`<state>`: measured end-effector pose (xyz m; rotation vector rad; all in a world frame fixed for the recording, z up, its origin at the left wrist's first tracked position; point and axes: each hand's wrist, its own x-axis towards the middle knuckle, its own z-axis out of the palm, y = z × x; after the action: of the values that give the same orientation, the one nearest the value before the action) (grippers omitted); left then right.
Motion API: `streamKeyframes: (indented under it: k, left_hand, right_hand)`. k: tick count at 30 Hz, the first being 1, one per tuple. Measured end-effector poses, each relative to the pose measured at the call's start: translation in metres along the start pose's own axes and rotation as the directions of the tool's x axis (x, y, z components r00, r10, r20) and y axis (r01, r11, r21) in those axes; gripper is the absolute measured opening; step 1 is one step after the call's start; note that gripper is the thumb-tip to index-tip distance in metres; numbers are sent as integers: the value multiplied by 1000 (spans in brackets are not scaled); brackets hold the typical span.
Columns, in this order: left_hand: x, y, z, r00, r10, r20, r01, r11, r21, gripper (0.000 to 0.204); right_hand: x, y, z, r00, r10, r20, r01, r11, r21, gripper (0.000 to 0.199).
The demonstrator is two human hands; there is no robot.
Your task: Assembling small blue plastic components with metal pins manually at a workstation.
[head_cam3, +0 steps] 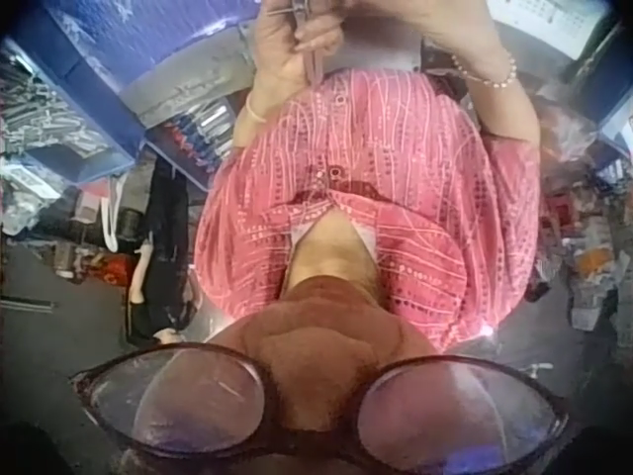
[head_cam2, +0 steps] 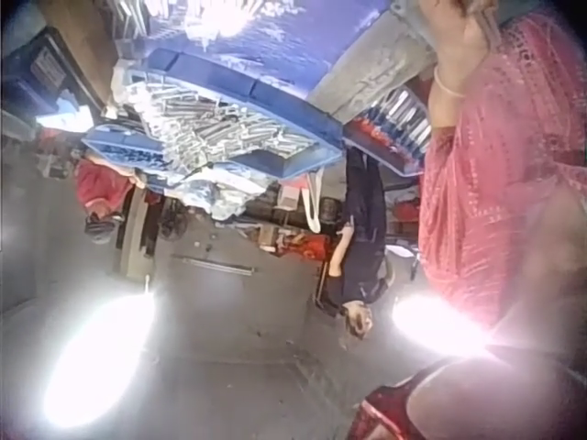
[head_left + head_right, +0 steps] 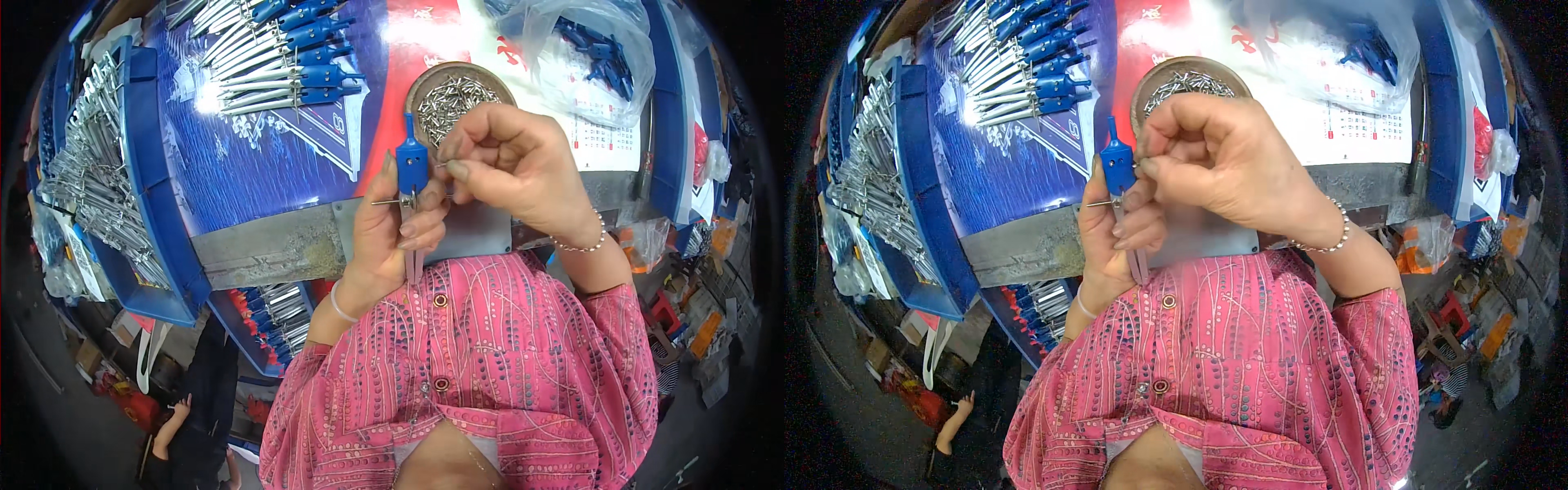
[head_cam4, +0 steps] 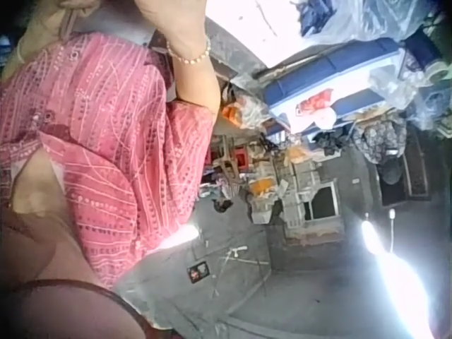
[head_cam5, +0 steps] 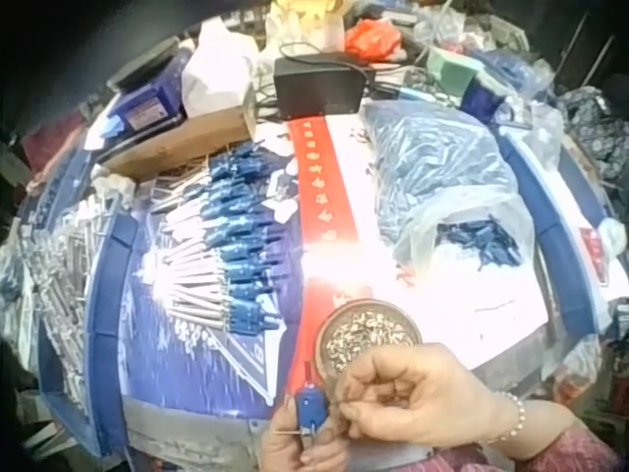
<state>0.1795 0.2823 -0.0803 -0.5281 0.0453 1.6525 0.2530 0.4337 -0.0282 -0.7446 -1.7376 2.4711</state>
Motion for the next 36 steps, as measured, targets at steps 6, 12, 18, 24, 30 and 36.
streamKeyframes:
  k: [6, 12, 18, 24, 30, 36]
  left_hand:
    - [-4, -2, 1, 999, 30, -39, -28, 998, 52, 38]
    - [-6, -4, 5, 992, 52, -112, -38, 992, 122, 35]
    - [-4, -9, 9, 977, 171, -130, -133, 956, 262, 33]
    - [-8, -9, 11, 983, 116, -145, -54, 926, 374, 33]
    - [-7, -7, 0, 995, -96, -38, 100, 988, 122, 41]
    - [0, -10, 17, 988, 11, -156, 30, 965, 260, 45]
  right_hand:
    - [5, 5, 2, 919, -381, 106, 385, 799, -462, 11]
    - [4, 7, 10, 871, -477, 119, 451, 680, -579, 15]
    - [-2, 5, 21, 833, -544, 97, 435, 537, -723, 15]
    - [-1, 2, 3, 996, -12, 93, 30, 980, -197, 32]
    - [3, 3, 0, 980, 120, 159, -152, 967, 204, 27]
    - [5, 15, 0, 996, 70, 51, -71, 997, 26, 19]
